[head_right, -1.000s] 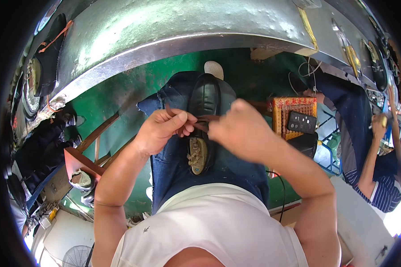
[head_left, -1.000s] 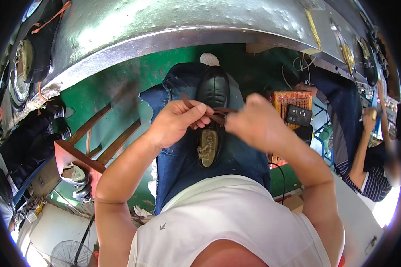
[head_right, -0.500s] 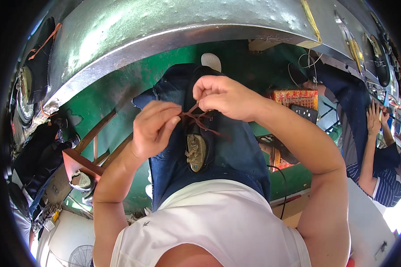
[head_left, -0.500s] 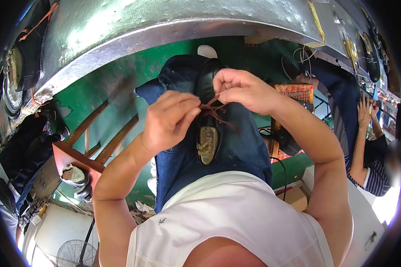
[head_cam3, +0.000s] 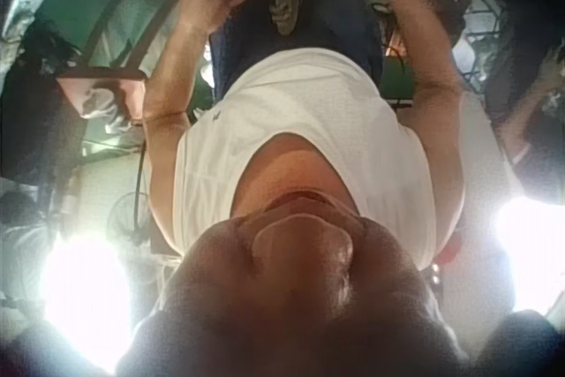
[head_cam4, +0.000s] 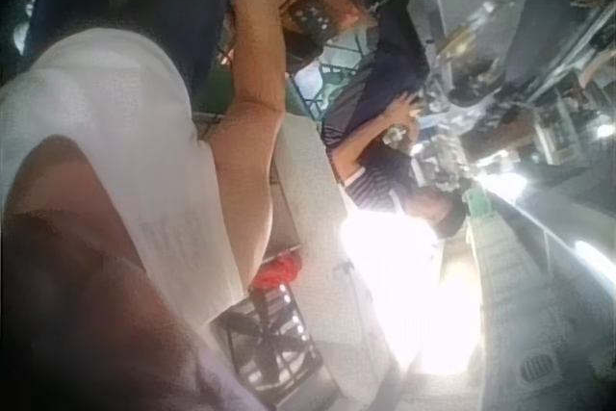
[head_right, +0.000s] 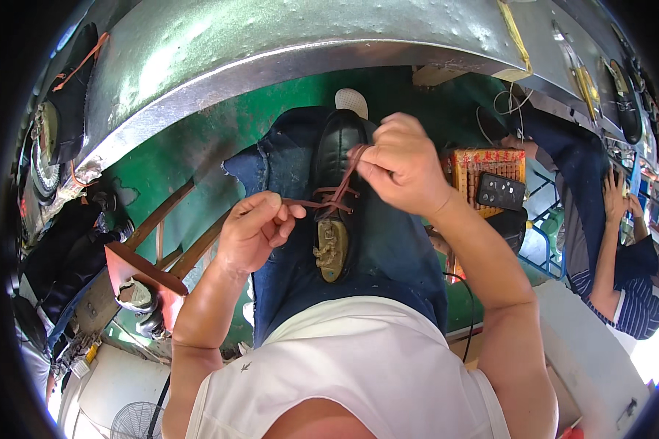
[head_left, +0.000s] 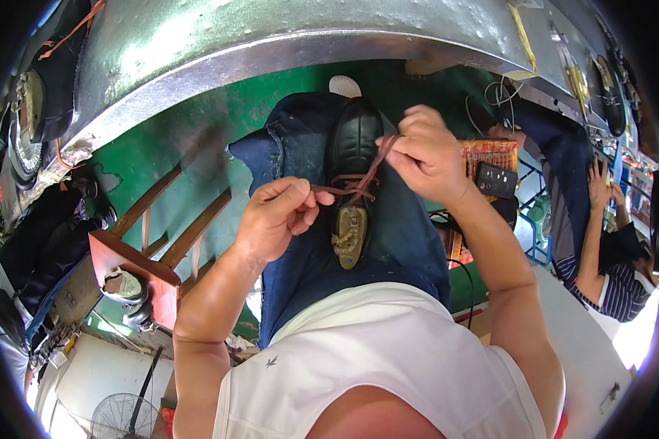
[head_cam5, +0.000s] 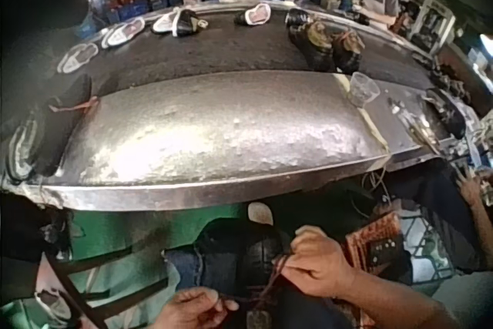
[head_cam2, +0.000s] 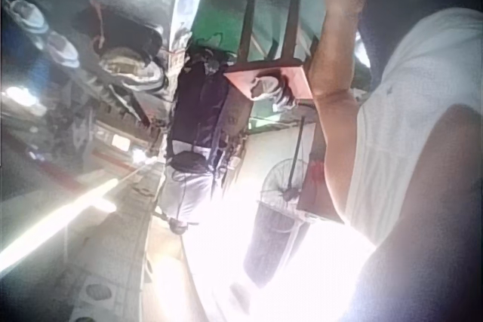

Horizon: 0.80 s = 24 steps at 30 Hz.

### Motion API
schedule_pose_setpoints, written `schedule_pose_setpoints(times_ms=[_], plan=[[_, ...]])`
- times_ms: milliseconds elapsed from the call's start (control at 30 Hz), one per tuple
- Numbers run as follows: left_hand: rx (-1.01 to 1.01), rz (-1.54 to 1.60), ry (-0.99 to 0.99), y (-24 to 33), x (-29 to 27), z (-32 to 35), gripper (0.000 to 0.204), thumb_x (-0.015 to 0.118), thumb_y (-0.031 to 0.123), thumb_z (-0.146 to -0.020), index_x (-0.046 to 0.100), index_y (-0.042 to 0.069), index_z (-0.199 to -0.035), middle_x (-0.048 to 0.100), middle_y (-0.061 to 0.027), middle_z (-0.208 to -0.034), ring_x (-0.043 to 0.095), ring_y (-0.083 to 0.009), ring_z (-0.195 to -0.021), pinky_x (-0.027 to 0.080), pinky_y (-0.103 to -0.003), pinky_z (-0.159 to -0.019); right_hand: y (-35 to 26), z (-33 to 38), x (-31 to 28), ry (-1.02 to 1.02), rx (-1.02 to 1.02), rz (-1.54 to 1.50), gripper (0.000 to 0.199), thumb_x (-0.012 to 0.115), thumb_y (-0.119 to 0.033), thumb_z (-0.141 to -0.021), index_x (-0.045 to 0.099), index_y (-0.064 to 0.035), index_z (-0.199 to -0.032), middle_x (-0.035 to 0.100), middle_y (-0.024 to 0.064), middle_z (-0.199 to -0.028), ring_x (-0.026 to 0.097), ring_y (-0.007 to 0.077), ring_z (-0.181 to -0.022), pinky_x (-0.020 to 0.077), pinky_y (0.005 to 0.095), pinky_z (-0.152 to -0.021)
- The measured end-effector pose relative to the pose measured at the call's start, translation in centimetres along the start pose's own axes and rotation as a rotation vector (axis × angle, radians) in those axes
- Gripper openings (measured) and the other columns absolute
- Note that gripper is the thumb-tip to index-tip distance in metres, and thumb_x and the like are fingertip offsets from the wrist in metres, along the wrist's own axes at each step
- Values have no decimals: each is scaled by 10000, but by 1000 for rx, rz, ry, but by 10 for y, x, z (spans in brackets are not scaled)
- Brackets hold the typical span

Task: Assembling and lasting shoes on a factory production line.

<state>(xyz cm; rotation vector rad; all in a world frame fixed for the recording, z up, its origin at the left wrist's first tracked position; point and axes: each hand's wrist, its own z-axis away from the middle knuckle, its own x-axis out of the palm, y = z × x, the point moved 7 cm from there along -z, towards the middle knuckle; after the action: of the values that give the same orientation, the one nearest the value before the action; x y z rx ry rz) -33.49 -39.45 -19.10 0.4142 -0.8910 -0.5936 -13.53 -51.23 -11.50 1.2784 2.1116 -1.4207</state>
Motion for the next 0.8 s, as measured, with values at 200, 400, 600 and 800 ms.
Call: schedule_pose_setpoints(times_ms=[200, 400, 600, 800], plan=[[-143, 180, 105, -29, -28, 9, 237, 577, 213, -1017, 652, 58, -855, 729, -121, -973, 570, -123, -666, 390, -238, -523, 6, 43, -16, -728, 938, -831, 186, 695, -145, -897, 729, 15, -809, 662, 59, -675, 605, 117, -598, 466, 273, -564], [-118, 285, 37, -24, -12, 5, 248, 581, 241, -1026, 668, 67, -872, 733, -134, -1021, 580, -135, -683, 405, -254, -552, 2, 28, -30, -100, 525, -1193, 196, 636, -116, -937, 732, 45, -879, 609, 64, -603, 558, 148, -529, 437, 316, -504], [-64, 320, -36, -20, -7, 8, 277, 586, 274, -1034, 694, 59, -896, 703, -172, -1200, 582, -135, -697, 406, -252, -579, 2, 26, -35, -683, 281, 120, 162, 716, -175, -873, 746, -78, -999, 597, 71, -611, 569, 253, -518, 468, 352, -512], [9, 289, -137, -14, 10, -4, 275, 601, 283, -1027, 733, 48, -967, 658, -187, -1316, 580, -118, -691, 404, -237, -583, -2, -8, 7, 52, 387, -94, 124, 771, -19, -825, 745, -11, -946, 675, 67, -737, 616, 173, -619, 486, 296, -582]])
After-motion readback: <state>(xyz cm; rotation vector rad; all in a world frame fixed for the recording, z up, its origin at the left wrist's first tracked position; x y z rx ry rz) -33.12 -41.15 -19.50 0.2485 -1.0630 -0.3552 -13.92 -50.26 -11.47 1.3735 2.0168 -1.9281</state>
